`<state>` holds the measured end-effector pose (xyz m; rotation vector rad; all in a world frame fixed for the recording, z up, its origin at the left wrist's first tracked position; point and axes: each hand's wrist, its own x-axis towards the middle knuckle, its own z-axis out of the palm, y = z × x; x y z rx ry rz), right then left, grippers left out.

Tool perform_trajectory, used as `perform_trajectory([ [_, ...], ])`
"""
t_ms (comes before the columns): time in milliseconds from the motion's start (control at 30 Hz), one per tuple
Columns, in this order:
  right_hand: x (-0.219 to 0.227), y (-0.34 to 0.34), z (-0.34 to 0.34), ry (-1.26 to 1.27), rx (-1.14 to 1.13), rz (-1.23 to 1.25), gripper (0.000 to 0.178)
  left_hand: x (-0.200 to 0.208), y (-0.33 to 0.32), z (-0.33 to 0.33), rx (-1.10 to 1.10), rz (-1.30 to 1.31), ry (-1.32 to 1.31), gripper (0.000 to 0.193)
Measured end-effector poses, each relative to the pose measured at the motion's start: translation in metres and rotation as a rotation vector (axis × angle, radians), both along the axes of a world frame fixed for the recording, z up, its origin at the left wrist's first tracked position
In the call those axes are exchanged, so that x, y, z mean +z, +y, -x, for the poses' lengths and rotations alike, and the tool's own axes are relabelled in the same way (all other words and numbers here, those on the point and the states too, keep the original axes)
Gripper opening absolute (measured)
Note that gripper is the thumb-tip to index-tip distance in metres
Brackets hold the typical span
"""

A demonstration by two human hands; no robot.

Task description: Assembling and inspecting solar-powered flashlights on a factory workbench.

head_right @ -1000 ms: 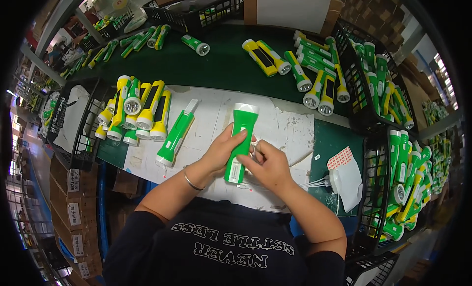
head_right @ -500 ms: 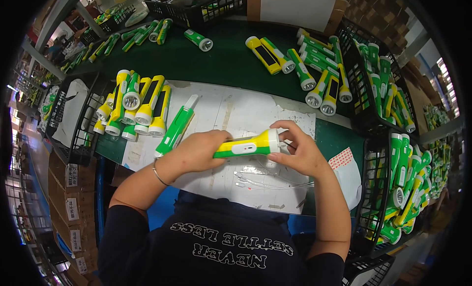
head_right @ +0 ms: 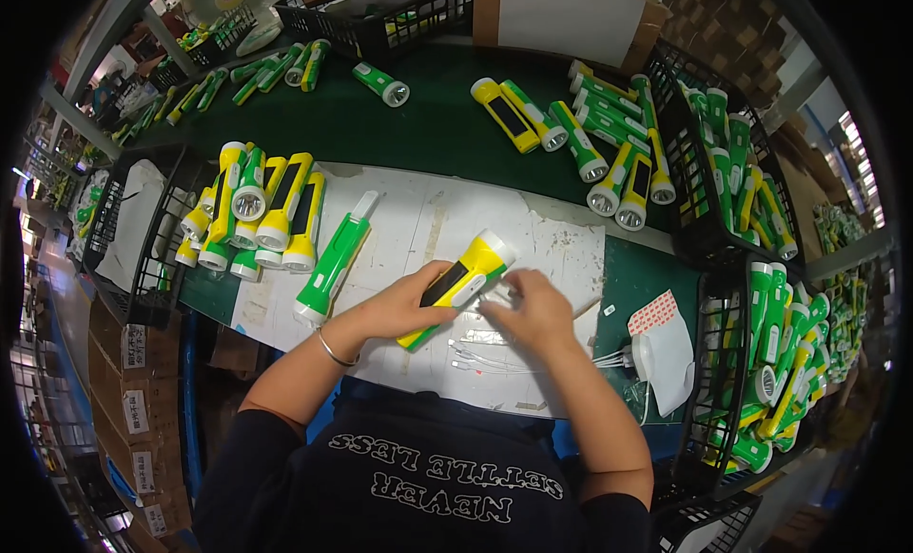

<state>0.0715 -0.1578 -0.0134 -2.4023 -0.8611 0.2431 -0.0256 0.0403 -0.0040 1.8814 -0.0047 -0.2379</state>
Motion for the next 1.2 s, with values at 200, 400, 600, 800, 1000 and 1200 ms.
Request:
perform_trajectory([
  [200,-0.008,-0.010,-0.006,0.357,-0.026,-0.411,0.017,-0.019,-0.013,-0.002,0.181,0.065,-0.049,0.063],
  [400,0.019,-0.013,0.000,0.700,-0.055,-0.580,0.016,0.001,-0.027,-0.006,0.130,0.057,-0.031,0.059],
  [600,0.017,-0.017,-0.003,0.727,-0.072,-0.544,0.016,-0.001,-0.033,-0.005,0.219,-0.149,-0.304,0.058],
  [800,0.014,-0.011,-0.002,0.666,-0.136,-0.571,0.017,0.009,-0.039,-0.004,0.253,-0.361,-0.344,0.058],
  [1000,0.032,-0.027,-0.004,0.763,0.032,-0.327,0.018,-0.008,-0.027,-0.012,0.435,-0.294,-0.457,0.058],
  [1200,0.026,-0.007,0.017,0.565,0.140,-0.426,0.049,0.011,-0.054,-0.027,0.320,0.583,-0.267,0.060],
])
